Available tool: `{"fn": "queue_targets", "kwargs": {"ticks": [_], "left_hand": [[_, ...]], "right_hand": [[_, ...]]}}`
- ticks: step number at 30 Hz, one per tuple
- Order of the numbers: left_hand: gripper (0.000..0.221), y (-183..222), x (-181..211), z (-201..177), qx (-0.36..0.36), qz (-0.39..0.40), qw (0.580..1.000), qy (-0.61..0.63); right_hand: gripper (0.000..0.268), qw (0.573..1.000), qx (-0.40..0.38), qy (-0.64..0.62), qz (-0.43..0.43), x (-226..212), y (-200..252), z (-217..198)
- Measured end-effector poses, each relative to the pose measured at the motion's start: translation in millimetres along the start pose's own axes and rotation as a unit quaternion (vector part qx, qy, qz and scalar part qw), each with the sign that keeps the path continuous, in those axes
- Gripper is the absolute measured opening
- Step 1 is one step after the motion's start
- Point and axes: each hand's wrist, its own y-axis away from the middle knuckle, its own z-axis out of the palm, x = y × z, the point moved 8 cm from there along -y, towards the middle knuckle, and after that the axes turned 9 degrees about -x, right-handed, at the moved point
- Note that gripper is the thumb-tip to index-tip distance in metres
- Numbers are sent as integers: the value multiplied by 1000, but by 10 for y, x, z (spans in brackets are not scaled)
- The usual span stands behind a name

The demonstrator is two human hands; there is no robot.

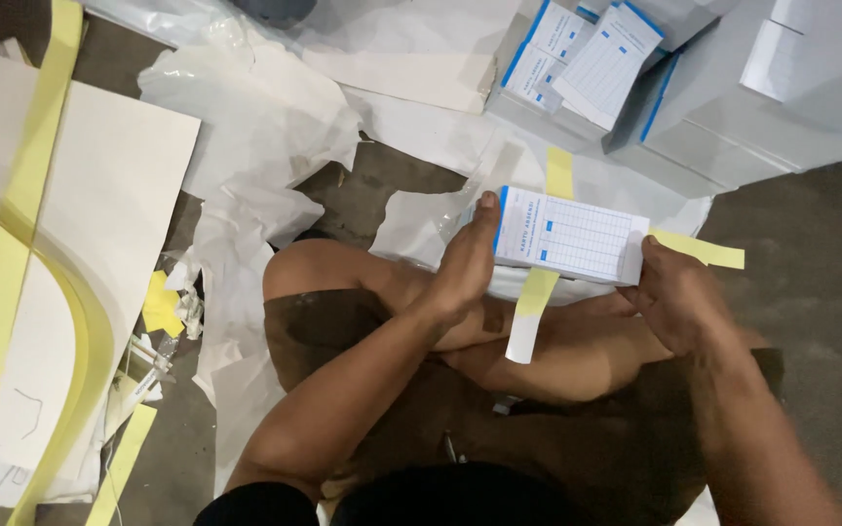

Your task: Bundling stacks of attendance cards together using paper adhesive strips.

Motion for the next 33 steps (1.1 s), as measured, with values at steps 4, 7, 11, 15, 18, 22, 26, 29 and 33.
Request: {"fn": "queue_targets", "kwargs": {"ticks": [4,7,11,15,18,22,26,29,33], "left_hand": [[89,-29,-42,-33,-4,-13,1000,-18],[86,41,17,-112,38,1,996,-83],[60,487,723,19,125,244,891,-363],[37,720,1027,410,66,366,740,-561],[38,708,895,650,-42,364,682,-633],[40,653,791,764,-76,359,645,-671],[34,631,721,827,-64,354,622,-696],[29,635,768,874,-62,353,616,-701],[23,590,800,887,-71,350,618,-700]], "right_hand": [[50,1000,28,-8,3,8,23,-32],[51,999,13,-33,-8,65,40,-41],[47,984,14,-132,-115,411,-59,-282],[32,965,47,-179,-185,932,143,-259],[17,961,75,-97,-248,1004,346,-158],[14,880,138,138,-433,110,752,-78],[22,783,127,438,-423,-940,570,211],[39,843,6,506,-183,-943,-679,177],[42,856,-112,501,-59,-813,-1349,488]]}}
